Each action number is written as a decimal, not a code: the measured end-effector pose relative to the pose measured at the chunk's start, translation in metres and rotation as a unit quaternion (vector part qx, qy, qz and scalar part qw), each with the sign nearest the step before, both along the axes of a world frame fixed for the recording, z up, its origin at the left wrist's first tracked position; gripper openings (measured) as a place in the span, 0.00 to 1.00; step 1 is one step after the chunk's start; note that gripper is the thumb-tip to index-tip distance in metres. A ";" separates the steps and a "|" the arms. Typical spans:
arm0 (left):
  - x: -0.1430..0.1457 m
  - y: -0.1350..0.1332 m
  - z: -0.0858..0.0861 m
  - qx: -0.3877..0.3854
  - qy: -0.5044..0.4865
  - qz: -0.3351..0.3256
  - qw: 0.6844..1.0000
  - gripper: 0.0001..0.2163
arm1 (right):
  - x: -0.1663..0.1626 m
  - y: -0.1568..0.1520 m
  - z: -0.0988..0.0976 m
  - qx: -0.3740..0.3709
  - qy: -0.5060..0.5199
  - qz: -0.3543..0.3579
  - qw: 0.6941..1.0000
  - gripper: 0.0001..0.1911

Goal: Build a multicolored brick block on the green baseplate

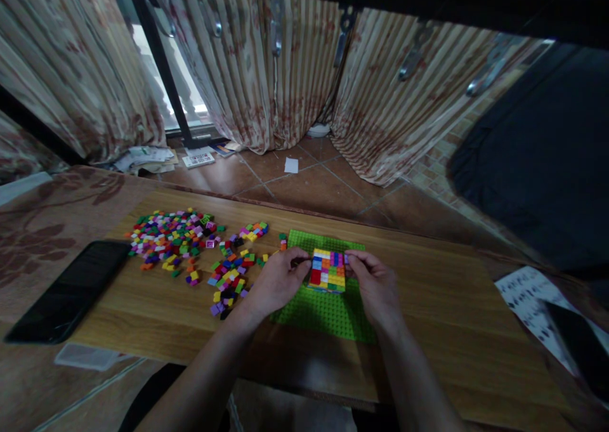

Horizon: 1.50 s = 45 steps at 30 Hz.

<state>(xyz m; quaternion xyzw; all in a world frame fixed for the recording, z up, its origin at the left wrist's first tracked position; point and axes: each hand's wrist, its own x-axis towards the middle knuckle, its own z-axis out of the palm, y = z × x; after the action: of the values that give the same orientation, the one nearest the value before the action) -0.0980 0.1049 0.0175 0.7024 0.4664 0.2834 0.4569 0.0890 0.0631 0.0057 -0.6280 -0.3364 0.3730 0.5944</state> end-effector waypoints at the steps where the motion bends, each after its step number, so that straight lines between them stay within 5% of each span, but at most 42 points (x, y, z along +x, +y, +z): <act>1: 0.000 0.000 0.000 0.002 0.001 0.001 1.000 0.09 | 0.000 0.000 0.001 0.000 -0.005 0.002 1.000 0.14; 9: 0.001 -0.001 0.004 -0.008 0.006 0.003 1.000 0.10 | 0.008 -0.001 0.002 -0.005 0.003 0.055 0.998 0.17; 24: 0.001 0.000 0.002 -0.004 0.001 0.003 1.000 0.09 | 0.008 -0.002 0.001 -0.049 0.163 0.049 0.984 0.19; 45: 0.005 -0.002 0.004 0.023 0.052 0.017 0.998 0.09 | 0.007 0.000 0.008 -0.084 0.178 0.071 0.978 0.19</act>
<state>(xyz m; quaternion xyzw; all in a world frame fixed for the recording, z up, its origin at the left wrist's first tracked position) -0.0931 0.1030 0.0215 0.7183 0.4953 0.2647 0.4107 0.0956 0.0633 0.0139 -0.5735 -0.2368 0.5471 0.5619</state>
